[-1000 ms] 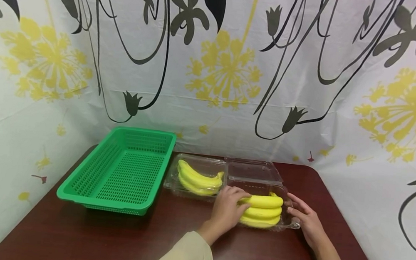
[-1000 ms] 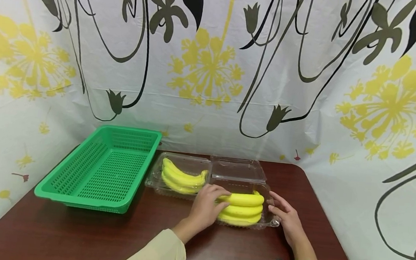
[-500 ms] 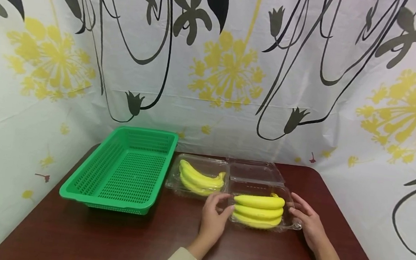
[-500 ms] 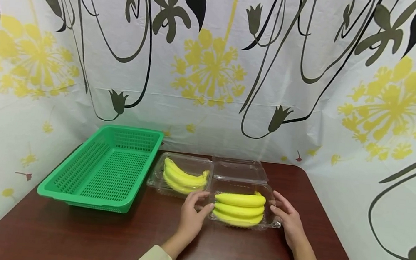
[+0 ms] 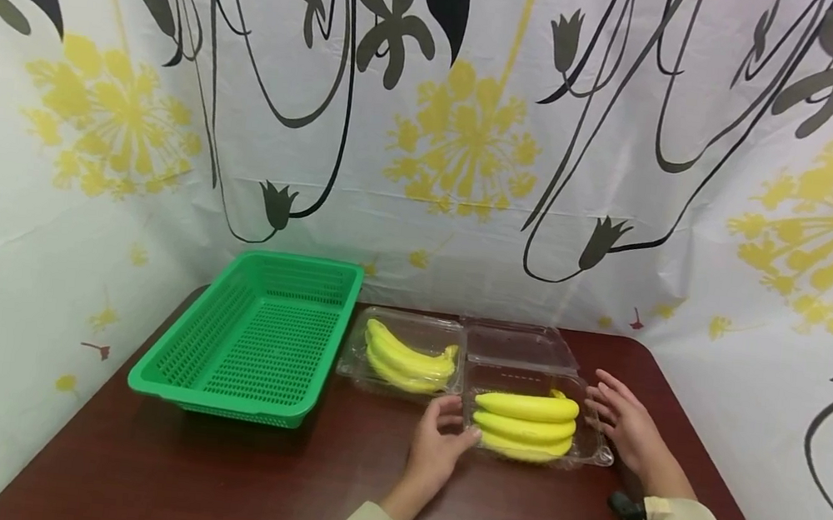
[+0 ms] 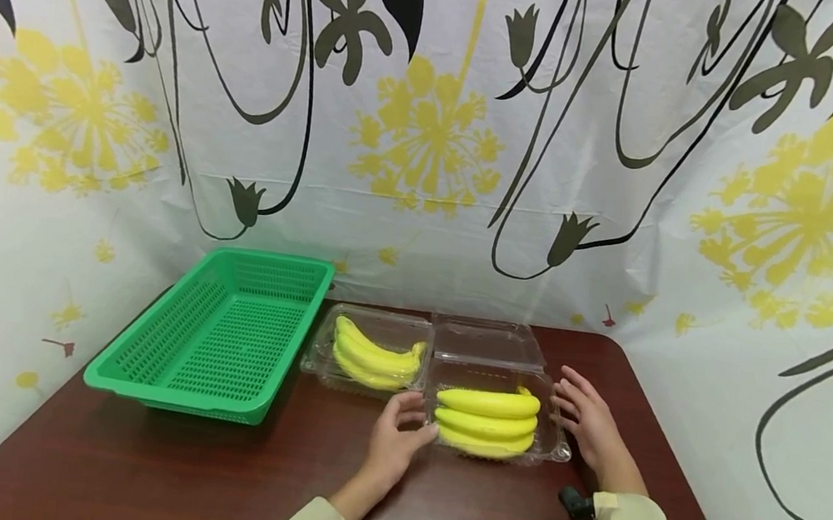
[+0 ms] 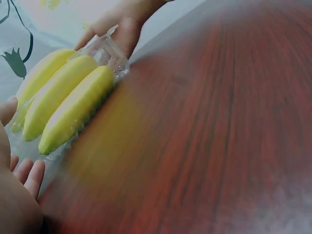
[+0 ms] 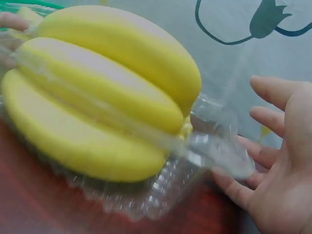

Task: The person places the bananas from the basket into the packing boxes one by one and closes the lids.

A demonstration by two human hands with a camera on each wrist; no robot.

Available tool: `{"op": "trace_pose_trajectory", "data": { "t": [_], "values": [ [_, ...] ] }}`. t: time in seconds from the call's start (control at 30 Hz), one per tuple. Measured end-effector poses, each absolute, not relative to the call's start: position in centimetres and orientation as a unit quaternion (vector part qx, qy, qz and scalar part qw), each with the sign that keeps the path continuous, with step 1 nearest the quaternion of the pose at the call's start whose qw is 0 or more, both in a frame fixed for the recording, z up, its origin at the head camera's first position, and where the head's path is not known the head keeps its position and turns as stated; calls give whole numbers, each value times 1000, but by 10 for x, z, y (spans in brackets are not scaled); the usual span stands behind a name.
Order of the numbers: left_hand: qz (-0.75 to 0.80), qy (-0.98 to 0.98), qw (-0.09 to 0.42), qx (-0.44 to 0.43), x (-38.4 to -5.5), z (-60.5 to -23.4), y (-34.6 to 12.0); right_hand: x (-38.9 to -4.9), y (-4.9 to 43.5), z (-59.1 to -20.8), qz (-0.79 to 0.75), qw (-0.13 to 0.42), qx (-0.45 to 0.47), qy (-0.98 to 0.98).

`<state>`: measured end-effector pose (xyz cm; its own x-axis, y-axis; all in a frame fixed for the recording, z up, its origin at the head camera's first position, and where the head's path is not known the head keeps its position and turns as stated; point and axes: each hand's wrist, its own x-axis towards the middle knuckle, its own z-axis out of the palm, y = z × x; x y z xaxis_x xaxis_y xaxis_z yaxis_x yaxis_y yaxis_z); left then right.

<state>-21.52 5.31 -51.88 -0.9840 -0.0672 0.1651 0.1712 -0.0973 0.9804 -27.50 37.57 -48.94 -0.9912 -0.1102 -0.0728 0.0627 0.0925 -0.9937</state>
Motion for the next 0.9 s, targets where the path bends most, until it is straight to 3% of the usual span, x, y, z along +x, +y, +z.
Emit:
{"op": "trace_pose_trajectory", "data": {
  "t": [0.63,0.9],
  "values": [
    [-733,-670,23,-116,-209,-519,49,-309,360,-476,-626,92,0,774],
    [-736,-669,29,-101,-214,-522,46,-313,350,-476,-633,23,9,774]
  ]
}}
